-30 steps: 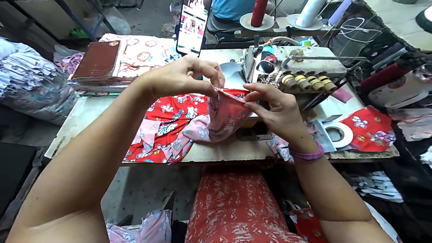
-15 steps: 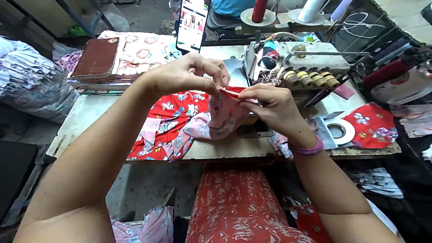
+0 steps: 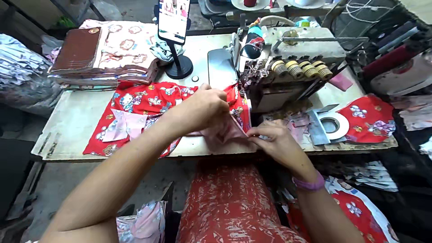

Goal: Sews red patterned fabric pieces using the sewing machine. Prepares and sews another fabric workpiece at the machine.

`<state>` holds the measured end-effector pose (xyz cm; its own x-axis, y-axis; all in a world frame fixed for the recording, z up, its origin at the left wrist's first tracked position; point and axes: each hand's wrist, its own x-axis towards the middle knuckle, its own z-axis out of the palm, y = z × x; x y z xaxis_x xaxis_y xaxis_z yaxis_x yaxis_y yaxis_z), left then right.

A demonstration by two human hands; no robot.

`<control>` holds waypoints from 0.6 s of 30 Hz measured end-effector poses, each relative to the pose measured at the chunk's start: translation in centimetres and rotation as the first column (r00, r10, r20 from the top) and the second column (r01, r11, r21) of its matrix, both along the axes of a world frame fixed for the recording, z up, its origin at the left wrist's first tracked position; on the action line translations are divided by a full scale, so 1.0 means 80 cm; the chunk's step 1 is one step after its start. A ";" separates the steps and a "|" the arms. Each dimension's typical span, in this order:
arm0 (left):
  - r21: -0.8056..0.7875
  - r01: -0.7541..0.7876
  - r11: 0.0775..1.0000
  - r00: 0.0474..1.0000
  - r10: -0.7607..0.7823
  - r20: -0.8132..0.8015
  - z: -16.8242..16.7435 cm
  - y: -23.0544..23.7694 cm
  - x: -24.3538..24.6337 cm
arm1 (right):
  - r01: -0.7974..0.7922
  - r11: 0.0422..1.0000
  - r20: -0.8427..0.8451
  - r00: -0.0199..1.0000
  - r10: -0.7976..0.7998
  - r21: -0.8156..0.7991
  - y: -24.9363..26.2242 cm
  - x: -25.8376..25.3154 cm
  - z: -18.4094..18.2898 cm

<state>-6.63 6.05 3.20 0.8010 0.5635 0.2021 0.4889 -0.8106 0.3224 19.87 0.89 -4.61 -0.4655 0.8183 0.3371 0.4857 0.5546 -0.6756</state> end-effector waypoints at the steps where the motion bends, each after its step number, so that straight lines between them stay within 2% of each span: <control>1: 0.095 0.009 0.995 0.999 -0.013 0.044 -0.015 0.002 0.006 | 0.017 1.000 -0.041 0.999 -0.017 -0.003 -0.006 0.001 0.002; 4: 0.172 0.031 0.985 0.986 -0.059 0.156 -0.045 0.004 0.008 | 0.061 0.998 -0.109 0.992 -0.064 -0.029 -0.016 0.002 -0.002; 6: 0.180 -0.027 0.983 0.982 -0.008 0.188 -0.050 -0.003 0.007 | 0.084 0.996 -0.133 0.987 -0.088 -0.038 -0.017 0.001 -0.011; 10: 0.173 -0.134 0.976 0.981 0.106 0.165 -0.049 -0.009 0.014 | 0.112 0.994 -0.198 0.974 -0.110 0.000 -0.012 -0.009 -0.009; 16: 0.148 -0.252 0.956 0.966 0.241 0.091 -0.042 0.037 0.022 | 0.122 0.991 -0.203 0.973 -0.108 0.056 0.031 -0.022 0.009; 18: 0.074 -0.295 0.953 0.955 0.290 0.062 -0.031 0.059 0.018 | 0.107 0.993 -0.175 0.980 -0.096 0.053 0.048 -0.025 0.017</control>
